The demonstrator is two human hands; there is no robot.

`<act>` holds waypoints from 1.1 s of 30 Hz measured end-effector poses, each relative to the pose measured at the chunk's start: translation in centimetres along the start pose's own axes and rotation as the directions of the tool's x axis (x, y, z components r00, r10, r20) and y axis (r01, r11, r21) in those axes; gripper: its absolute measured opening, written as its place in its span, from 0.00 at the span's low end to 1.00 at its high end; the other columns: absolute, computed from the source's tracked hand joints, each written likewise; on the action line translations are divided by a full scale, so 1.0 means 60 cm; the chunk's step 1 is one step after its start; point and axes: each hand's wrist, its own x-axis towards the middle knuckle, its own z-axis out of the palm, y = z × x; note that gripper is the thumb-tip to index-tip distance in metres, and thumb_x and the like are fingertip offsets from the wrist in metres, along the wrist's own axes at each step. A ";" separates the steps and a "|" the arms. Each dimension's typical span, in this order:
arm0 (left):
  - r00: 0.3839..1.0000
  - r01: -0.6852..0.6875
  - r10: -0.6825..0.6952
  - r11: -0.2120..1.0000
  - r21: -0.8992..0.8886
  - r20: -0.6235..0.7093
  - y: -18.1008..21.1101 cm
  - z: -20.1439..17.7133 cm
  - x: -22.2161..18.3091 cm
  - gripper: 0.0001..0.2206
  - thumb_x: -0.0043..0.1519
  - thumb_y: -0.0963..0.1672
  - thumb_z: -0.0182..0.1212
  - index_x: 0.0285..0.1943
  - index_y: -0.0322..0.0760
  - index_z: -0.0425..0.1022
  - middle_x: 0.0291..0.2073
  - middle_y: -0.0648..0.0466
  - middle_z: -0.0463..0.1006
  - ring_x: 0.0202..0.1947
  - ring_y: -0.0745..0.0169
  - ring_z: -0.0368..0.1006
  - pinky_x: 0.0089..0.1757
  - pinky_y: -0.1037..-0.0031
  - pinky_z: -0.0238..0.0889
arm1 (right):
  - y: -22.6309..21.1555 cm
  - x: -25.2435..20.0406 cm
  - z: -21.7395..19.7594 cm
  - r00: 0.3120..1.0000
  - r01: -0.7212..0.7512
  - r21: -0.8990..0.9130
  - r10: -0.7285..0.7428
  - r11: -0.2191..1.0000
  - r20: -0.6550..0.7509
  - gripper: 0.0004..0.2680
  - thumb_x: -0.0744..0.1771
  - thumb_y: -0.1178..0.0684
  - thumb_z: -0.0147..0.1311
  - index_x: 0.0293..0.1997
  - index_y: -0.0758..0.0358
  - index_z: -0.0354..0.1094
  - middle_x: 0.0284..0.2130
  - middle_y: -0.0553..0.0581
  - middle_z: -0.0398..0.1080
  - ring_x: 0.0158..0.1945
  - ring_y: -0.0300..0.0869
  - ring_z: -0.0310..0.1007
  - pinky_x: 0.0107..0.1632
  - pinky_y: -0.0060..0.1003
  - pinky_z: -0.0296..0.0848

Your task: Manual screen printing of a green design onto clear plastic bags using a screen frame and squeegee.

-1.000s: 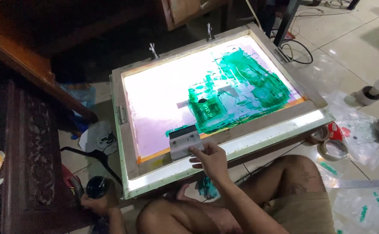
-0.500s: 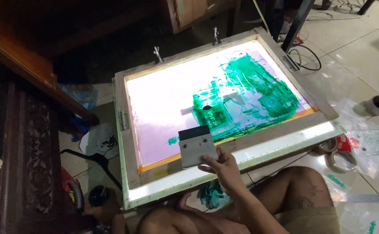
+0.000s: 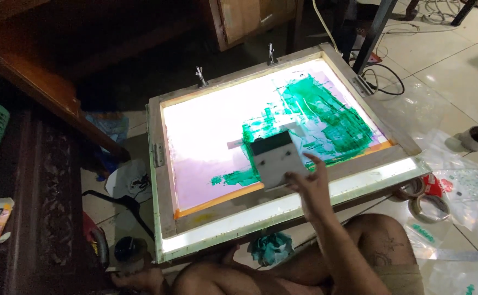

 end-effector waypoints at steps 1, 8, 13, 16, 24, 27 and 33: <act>1.000 -0.001 0.001 1.000 -0.020 0.007 0.041 0.018 -0.005 0.44 0.52 0.27 0.57 0.76 0.42 0.41 0.70 0.33 0.57 0.66 0.32 0.62 0.59 0.52 0.64 | 0.004 0.022 -0.017 1.000 0.013 0.082 -0.013 0.997 -0.001 0.30 0.61 0.67 0.56 0.72 0.60 0.52 0.29 0.63 0.72 0.24 0.38 0.64 0.30 0.29 0.66; 0.853 -0.516 0.517 0.856 0.035 -0.071 0.347 -0.128 -0.122 0.21 0.60 0.30 0.58 0.64 0.13 0.63 0.55 0.27 0.69 0.51 0.34 0.70 0.54 0.53 0.66 | -0.111 0.157 -0.023 0.999 -0.041 0.501 0.032 0.865 0.027 0.09 0.66 0.58 0.53 0.49 0.70 0.66 0.30 0.53 0.67 0.21 0.29 0.52 0.20 0.20 0.48; 0.620 -0.542 0.757 0.605 -0.583 0.209 0.386 -0.040 -0.232 0.23 0.52 0.36 0.61 0.59 0.36 0.66 0.53 0.49 0.73 0.54 0.52 0.70 0.57 0.64 0.66 | -0.149 0.219 0.013 0.995 -0.012 0.411 0.052 0.912 -0.085 0.22 0.68 0.44 0.51 0.66 0.70 0.58 0.53 0.70 0.71 0.55 0.56 0.76 0.56 0.51 0.81; 0.108 -0.672 0.928 0.332 -0.661 0.357 0.479 0.001 -0.304 0.22 0.49 0.39 0.73 0.52 0.37 0.71 0.49 0.49 0.76 0.49 0.52 0.74 0.49 0.64 0.71 | -0.157 0.210 0.056 0.993 -0.055 0.043 0.051 0.998 0.103 0.27 0.57 0.63 0.61 0.63 0.68 0.58 0.50 0.66 0.70 0.53 0.55 0.74 0.59 0.47 0.75; -0.312 -0.689 0.893 0.021 -0.725 0.323 0.529 0.151 -0.433 0.13 0.61 0.47 0.63 0.51 0.37 0.75 0.47 0.48 0.75 0.50 0.46 0.72 0.48 0.58 0.66 | -0.139 0.223 0.163 0.792 0.590 -0.800 0.118 0.107 0.599 0.13 0.61 0.58 0.65 0.48 0.53 0.77 0.36 0.57 0.80 0.39 0.52 0.78 0.48 0.48 0.76; -0.276 -0.720 0.936 -0.050 -0.693 0.219 0.548 0.153 -0.433 0.11 0.62 0.47 0.61 0.48 0.37 0.76 0.39 0.49 0.74 0.43 0.45 0.75 0.40 0.59 0.67 | -0.115 0.235 0.182 0.747 0.664 -0.737 0.150 -0.125 0.648 0.16 0.62 0.57 0.63 0.55 0.46 0.77 0.41 0.57 0.81 0.48 0.60 0.80 0.56 0.57 0.76; -0.196 -0.769 0.948 0.010 -0.639 0.250 0.521 0.166 -0.442 0.09 0.64 0.48 0.60 0.47 0.41 0.74 0.41 0.52 0.74 0.45 0.48 0.75 0.41 0.61 0.67 | -0.069 0.280 0.176 0.766 0.643 -0.737 0.167 -0.206 0.621 0.17 0.61 0.58 0.65 0.54 0.45 0.78 0.38 0.55 0.81 0.44 0.55 0.82 0.53 0.52 0.78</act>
